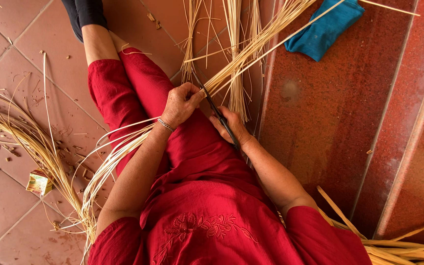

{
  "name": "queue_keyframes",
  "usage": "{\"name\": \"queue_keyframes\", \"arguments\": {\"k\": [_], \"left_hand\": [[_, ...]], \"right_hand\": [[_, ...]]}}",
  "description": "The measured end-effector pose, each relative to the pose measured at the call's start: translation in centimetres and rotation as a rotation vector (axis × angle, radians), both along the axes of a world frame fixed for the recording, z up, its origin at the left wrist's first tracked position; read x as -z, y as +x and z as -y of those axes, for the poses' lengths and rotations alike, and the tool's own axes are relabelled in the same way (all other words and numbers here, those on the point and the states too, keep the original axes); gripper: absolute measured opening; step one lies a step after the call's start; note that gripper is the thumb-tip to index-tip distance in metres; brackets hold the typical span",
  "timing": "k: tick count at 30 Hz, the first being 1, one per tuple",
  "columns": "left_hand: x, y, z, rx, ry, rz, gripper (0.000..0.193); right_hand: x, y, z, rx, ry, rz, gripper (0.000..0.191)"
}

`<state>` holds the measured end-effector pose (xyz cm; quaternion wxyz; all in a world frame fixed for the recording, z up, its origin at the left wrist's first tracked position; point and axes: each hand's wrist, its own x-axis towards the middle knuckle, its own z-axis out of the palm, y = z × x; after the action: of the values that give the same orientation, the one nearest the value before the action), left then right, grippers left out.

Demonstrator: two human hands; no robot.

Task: The person sits on a tiled floor and repeatedly gathers bundles of dried straw, trims the ends with scissors, and ties them into neat bundles. The person handles the straw by hand and uses scissors to cut the ends, then secures each bundle with a thin straw tie.

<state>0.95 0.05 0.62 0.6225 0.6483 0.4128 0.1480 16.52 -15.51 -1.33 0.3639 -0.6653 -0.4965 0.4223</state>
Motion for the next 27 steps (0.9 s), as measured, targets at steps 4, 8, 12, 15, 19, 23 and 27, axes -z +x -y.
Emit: {"name": "queue_keyframes", "arguments": {"k": [4,8,12,15,19,23,27], "left_hand": [[0.1,0.1,-0.1,0.009,-0.046,-0.023,0.018],[0.0,0.2,0.0,0.058,-0.029,-0.024,0.017],[-0.2,0.0,0.1,0.072,-0.018,0.0,0.018],[-0.4,0.0,0.1,0.08,-0.01,-0.044,0.017],[-0.4,0.1,0.1,0.065,-0.063,-0.028,0.016],[-0.3,0.1,0.1,0.075,-0.065,-0.055,0.017],[-0.1,0.1,0.1,0.083,-0.113,-0.051,0.017]], "right_hand": [[-1.1,0.3,-0.1,0.006,-0.117,0.01,0.027],[-2.0,0.4,-0.3,-0.048,-0.003,0.0,0.04],[-1.9,0.2,-0.4,-0.018,-0.083,-0.149,0.036],[-1.5,0.4,-0.2,-0.034,-0.124,-0.159,0.031],[-0.8,0.3,0.2,-0.011,-0.147,-0.147,0.025],[-0.2,0.4,0.4,-0.025,-0.141,-0.08,0.021],[-0.1,0.7,0.3,-0.022,-0.162,-0.08,0.018]]}}
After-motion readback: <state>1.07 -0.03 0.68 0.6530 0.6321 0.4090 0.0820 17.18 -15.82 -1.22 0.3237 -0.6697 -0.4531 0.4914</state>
